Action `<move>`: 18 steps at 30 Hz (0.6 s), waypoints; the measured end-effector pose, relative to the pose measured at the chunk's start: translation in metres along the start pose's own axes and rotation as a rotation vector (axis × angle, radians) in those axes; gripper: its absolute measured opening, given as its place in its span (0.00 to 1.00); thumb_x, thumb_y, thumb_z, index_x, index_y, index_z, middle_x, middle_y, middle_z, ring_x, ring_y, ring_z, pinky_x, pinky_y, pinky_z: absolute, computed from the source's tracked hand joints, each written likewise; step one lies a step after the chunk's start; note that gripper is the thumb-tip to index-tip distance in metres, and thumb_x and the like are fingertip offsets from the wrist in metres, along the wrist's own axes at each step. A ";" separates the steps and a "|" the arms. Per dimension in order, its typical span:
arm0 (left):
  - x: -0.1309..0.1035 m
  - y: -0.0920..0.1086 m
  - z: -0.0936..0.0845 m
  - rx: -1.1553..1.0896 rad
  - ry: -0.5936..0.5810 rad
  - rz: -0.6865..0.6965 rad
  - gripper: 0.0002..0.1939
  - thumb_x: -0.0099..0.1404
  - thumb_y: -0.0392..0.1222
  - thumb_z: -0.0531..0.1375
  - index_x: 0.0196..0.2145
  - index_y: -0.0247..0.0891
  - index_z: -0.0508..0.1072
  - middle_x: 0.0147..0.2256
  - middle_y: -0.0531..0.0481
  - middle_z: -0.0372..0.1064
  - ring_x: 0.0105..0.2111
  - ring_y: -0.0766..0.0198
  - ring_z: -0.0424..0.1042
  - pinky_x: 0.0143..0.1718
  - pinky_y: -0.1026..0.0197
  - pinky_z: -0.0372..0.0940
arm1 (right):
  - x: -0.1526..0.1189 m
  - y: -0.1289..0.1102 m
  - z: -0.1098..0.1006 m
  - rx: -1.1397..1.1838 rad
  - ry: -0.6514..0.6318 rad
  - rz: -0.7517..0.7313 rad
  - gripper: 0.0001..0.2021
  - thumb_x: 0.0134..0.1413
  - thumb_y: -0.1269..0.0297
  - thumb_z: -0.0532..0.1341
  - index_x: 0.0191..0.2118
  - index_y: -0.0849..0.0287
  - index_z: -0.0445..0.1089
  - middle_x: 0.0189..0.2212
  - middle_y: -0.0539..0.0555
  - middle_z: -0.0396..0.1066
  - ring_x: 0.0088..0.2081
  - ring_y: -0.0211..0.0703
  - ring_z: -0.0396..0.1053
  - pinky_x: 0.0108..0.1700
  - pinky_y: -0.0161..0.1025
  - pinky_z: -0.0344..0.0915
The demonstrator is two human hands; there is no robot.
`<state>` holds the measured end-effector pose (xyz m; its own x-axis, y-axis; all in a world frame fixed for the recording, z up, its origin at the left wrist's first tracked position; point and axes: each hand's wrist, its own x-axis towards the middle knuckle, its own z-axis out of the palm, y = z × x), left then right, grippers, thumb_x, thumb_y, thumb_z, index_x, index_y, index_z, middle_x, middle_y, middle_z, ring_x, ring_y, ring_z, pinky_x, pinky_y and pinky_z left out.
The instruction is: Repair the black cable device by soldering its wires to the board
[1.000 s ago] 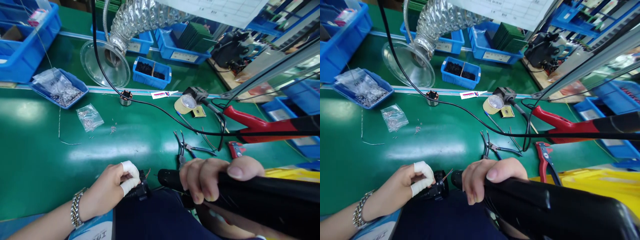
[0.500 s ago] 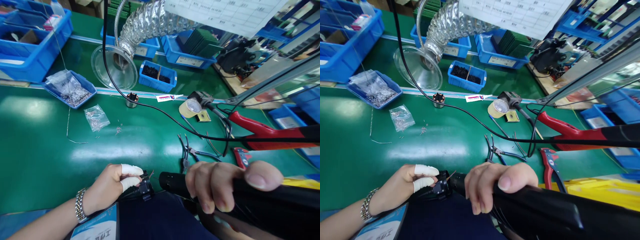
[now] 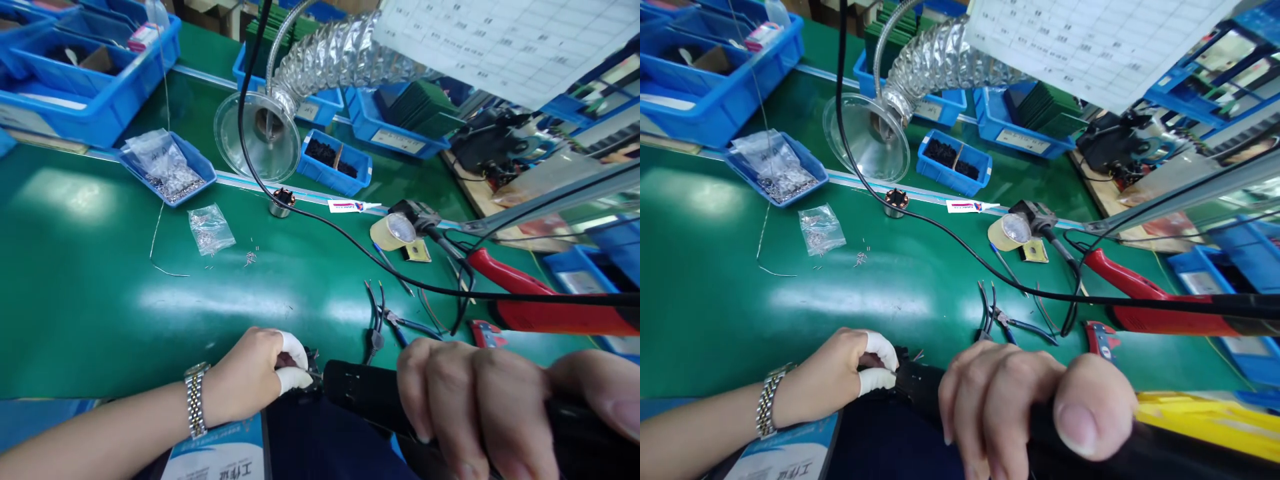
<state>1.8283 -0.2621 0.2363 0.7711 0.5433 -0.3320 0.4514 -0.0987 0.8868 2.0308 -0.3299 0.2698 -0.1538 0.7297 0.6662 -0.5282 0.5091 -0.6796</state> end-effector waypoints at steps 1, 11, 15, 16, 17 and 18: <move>0.000 0.000 0.000 0.000 0.002 0.003 0.03 0.55 0.37 0.60 0.27 0.37 0.73 0.28 0.53 0.73 0.27 0.66 0.70 0.29 0.65 0.63 | 0.002 -0.001 -0.001 -0.009 -0.007 0.030 0.08 0.62 0.67 0.47 0.40 0.51 0.61 0.26 0.50 0.74 0.23 0.40 0.74 0.26 0.36 0.72; -0.002 -0.001 -0.002 0.042 -0.016 0.053 0.05 0.56 0.37 0.58 0.28 0.37 0.74 0.28 0.52 0.72 0.28 0.65 0.69 0.30 0.65 0.62 | 0.024 -0.011 0.003 -0.067 -0.116 0.228 0.15 0.64 0.60 0.43 0.48 0.45 0.62 0.29 0.53 0.76 0.27 0.44 0.75 0.30 0.42 0.73; -0.001 -0.001 -0.002 0.059 -0.013 0.069 0.05 0.56 0.35 0.58 0.28 0.38 0.74 0.29 0.52 0.72 0.28 0.65 0.69 0.30 0.65 0.61 | 0.031 -0.007 0.003 -0.060 -0.216 0.300 0.14 0.62 0.60 0.46 0.51 0.41 0.60 0.24 0.50 0.74 0.24 0.43 0.74 0.29 0.40 0.72; -0.002 -0.001 -0.002 0.056 -0.010 0.067 0.04 0.56 0.35 0.58 0.28 0.38 0.74 0.29 0.52 0.72 0.28 0.65 0.69 0.30 0.65 0.61 | 0.030 -0.007 0.003 -0.048 -0.243 0.309 0.15 0.61 0.60 0.46 0.51 0.41 0.59 0.23 0.50 0.74 0.24 0.44 0.74 0.29 0.41 0.72; -0.002 -0.002 -0.002 0.049 -0.008 0.065 0.04 0.56 0.35 0.58 0.28 0.38 0.74 0.29 0.52 0.72 0.28 0.65 0.69 0.30 0.64 0.61 | 0.028 -0.008 0.002 -0.041 -0.239 0.311 0.15 0.61 0.60 0.45 0.51 0.40 0.60 0.22 0.49 0.74 0.22 0.43 0.74 0.28 0.40 0.72; -0.003 -0.002 -0.002 0.039 -0.012 0.067 0.04 0.56 0.34 0.58 0.28 0.38 0.74 0.29 0.52 0.71 0.29 0.65 0.68 0.31 0.64 0.61 | 0.024 -0.008 0.002 -0.069 -0.163 0.326 0.14 0.61 0.57 0.46 0.49 0.39 0.62 0.20 0.48 0.73 0.20 0.43 0.73 0.26 0.39 0.71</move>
<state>1.8239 -0.2620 0.2364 0.8051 0.5247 -0.2767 0.4159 -0.1667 0.8940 2.0299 -0.3175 0.2921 -0.4386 0.7791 0.4478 -0.3729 0.2956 -0.8795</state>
